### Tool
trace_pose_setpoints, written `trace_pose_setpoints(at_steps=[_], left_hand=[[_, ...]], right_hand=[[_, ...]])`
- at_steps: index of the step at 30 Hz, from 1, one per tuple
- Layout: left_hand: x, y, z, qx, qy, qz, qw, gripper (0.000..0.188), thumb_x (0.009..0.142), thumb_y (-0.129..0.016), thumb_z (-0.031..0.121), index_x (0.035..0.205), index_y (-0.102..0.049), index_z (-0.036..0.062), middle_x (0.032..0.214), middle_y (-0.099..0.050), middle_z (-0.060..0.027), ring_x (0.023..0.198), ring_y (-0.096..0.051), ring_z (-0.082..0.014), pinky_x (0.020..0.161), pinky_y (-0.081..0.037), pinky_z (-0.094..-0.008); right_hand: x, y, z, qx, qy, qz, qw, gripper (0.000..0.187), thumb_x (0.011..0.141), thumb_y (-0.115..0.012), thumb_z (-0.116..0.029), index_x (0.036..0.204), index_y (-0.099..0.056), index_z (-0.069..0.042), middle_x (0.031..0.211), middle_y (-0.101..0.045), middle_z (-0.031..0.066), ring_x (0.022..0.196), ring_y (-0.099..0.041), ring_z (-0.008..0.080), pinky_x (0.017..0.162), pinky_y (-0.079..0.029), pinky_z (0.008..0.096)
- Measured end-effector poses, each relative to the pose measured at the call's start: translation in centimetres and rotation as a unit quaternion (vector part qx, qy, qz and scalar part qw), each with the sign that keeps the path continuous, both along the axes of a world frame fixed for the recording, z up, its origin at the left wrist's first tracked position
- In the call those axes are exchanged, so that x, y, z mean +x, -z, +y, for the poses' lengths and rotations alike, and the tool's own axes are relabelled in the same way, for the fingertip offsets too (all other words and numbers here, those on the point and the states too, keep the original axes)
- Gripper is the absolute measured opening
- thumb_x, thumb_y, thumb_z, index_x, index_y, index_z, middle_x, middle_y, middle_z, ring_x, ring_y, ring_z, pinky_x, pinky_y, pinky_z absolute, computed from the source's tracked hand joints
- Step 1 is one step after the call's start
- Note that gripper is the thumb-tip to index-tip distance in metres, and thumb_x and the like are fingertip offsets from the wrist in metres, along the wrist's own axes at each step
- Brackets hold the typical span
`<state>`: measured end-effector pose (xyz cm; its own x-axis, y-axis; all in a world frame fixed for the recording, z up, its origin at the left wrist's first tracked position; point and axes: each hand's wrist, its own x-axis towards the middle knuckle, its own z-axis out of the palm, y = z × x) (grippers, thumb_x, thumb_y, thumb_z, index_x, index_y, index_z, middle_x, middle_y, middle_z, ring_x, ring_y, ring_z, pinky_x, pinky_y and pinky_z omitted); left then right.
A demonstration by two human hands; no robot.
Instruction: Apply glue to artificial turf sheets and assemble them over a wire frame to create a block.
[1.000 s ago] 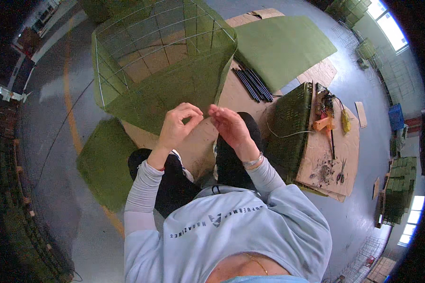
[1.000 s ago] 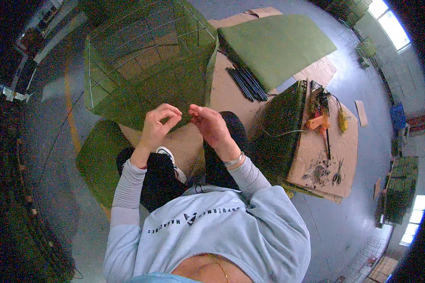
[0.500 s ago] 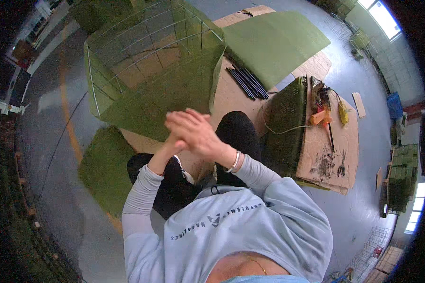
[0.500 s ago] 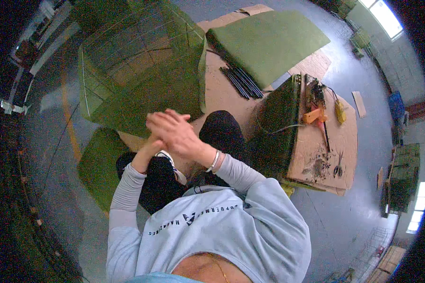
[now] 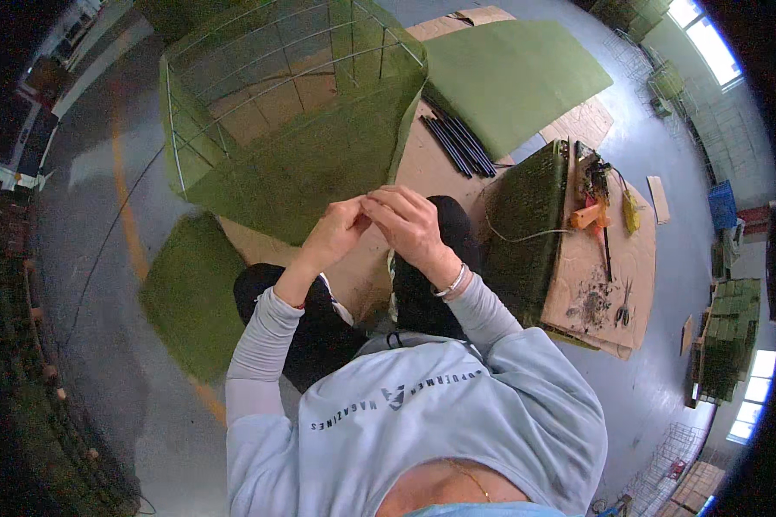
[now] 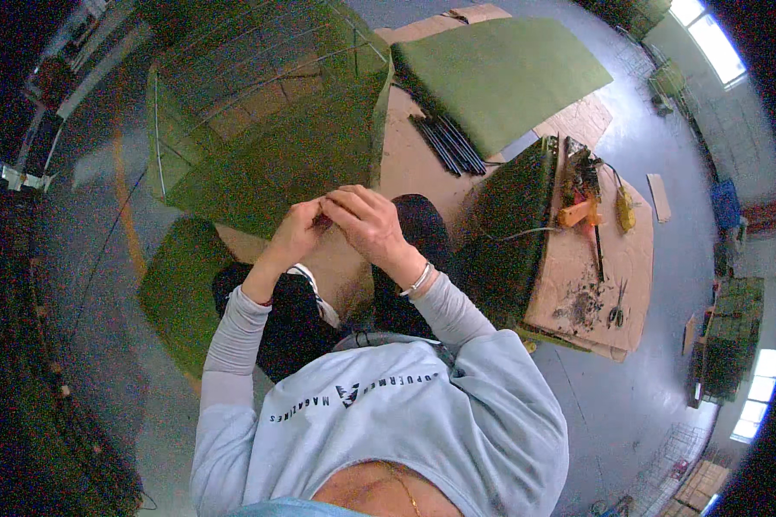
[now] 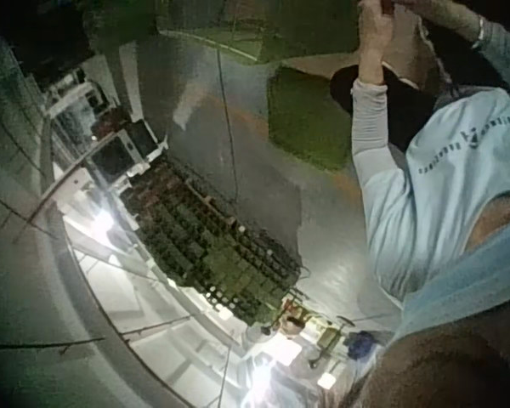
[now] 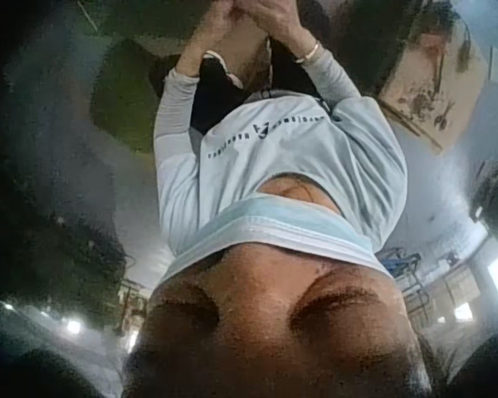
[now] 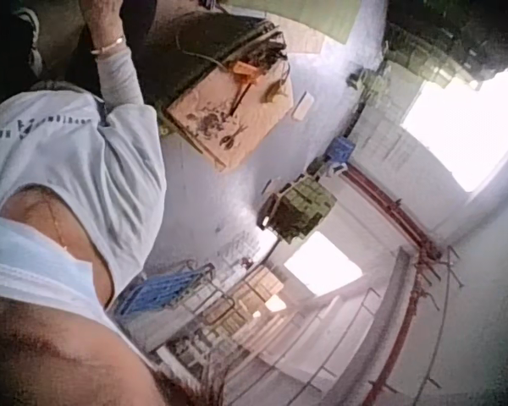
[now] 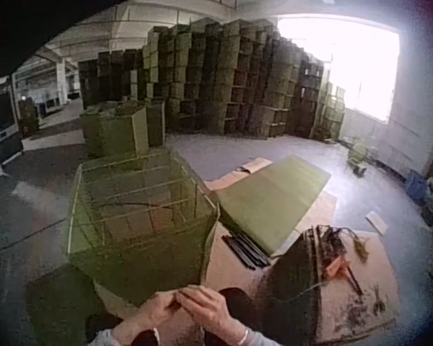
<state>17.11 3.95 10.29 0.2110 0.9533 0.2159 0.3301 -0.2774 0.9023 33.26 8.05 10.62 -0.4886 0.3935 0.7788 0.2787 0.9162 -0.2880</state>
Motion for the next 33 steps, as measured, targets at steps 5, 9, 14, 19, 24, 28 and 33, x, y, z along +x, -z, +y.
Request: trace_pose_setpoints(at_steps=[5, 9, 14, 19, 24, 28, 33], left_hand=[[-0.4, 0.1, -0.2, -0.071, 0.007, 0.028, 0.997, 0.020, 0.085, -0.052, 0.003, 0.105, -0.056, -0.0021, 0.092, -0.062, -0.0231, 0.086, -0.062, -0.0369, 0.073, -0.048, -0.0373], [-0.8, 1.0, -0.1, -0.063, -0.002, 0.111, 0.992, 0.025, 0.087, -0.052, 0.005, 0.111, -0.055, -0.0023, 0.098, -0.063, -0.0239, 0.091, -0.064, -0.0333, 0.076, -0.048, -0.0388], [-0.2, -0.5, -0.1, -0.045, -0.008, 0.010, 0.999, 0.039, 0.088, -0.053, 0.004, 0.127, -0.049, -0.0002, 0.107, -0.063, -0.0205, 0.099, -0.062, -0.0288, 0.085, -0.048, -0.0347], [-0.2, -0.4, -0.2, -0.095, 0.009, -0.023, 0.995, 0.049, 0.085, -0.057, 0.004, 0.132, -0.045, 0.0017, 0.119, -0.059, -0.0173, 0.106, -0.059, -0.0324, 0.090, -0.047, -0.0357], [0.0, 0.2, -0.2, 0.110, -0.055, 0.287, 0.950, 0.063, 0.080, -0.060, 0.004, 0.138, -0.037, 0.0043, 0.138, -0.042, -0.0134, 0.129, -0.039, -0.0292, 0.105, -0.035, -0.0411], [-0.6, 2.5, 0.0, 0.191, -0.048, 0.422, 0.885, 0.063, 0.083, -0.056, 0.011, 0.141, -0.033, 0.0067, 0.146, -0.034, -0.0107, 0.136, -0.029, -0.0271, 0.110, -0.028, -0.0408], [-0.8, 3.2, -0.2, 0.201, -0.001, 0.344, 0.917, 0.057, 0.083, -0.050, 0.019, 0.137, -0.038, 0.0053, 0.144, -0.037, -0.0098, 0.136, -0.029, -0.0265, 0.112, -0.024, -0.0424]], right_hand=[[-0.3, 0.4, -0.3, 0.005, 0.012, -0.007, 1.000, 0.023, 0.065, -0.065, -0.004, 0.087, -0.060, -0.003, 0.093, -0.062, 0.0093, 0.085, -0.063, 0.0260, 0.070, -0.054, 0.0354], [-0.4, 0.3, -0.1, -0.040, 0.013, -0.022, 0.999, 0.021, 0.069, -0.065, -0.002, 0.088, -0.057, -0.003, 0.094, -0.062, 0.0111, 0.081, -0.063, 0.0274, 0.066, -0.053, 0.0347], [0.7, 1.0, 0.5, -0.134, 0.081, 0.035, 0.987, 0.020, 0.074, -0.067, -0.003, 0.090, -0.055, -0.003, 0.092, -0.062, 0.0123, 0.078, -0.063, 0.0291, 0.065, -0.052, 0.0351], [1.8, 0.8, -0.4, -0.214, 0.099, -0.048, 0.970, 0.009, 0.080, -0.062, 0.003, 0.085, -0.055, 0.000, 0.091, -0.064, 0.0132, 0.073, -0.065, 0.0264, 0.059, -0.051, 0.0303], [0.5, -0.2, -0.8, -0.209, 0.058, 0.079, 0.973, 0.017, 0.079, -0.062, 0.002, 0.096, -0.059, -0.001, 0.101, -0.063, 0.0147, 0.086, -0.064, 0.0290, 0.069, -0.051, 0.0331], [-1.0, -0.4, -1.8, -0.132, -0.032, 0.031, 0.990, 0.028, 0.084, -0.056, -0.005, 0.112, -0.059, -0.002, 0.114, -0.060, 0.0152, 0.110, -0.056, 0.0330, 0.092, -0.046, 0.0404], [-2.3, 0.7, -2.2, -0.128, -0.067, -0.169, 0.975, 0.058, 0.085, -0.057, -0.042, 0.128, -0.048, -0.005, 0.133, -0.047, 0.0171, 0.130, -0.038, 0.0330, 0.110, -0.022, 0.0493]])
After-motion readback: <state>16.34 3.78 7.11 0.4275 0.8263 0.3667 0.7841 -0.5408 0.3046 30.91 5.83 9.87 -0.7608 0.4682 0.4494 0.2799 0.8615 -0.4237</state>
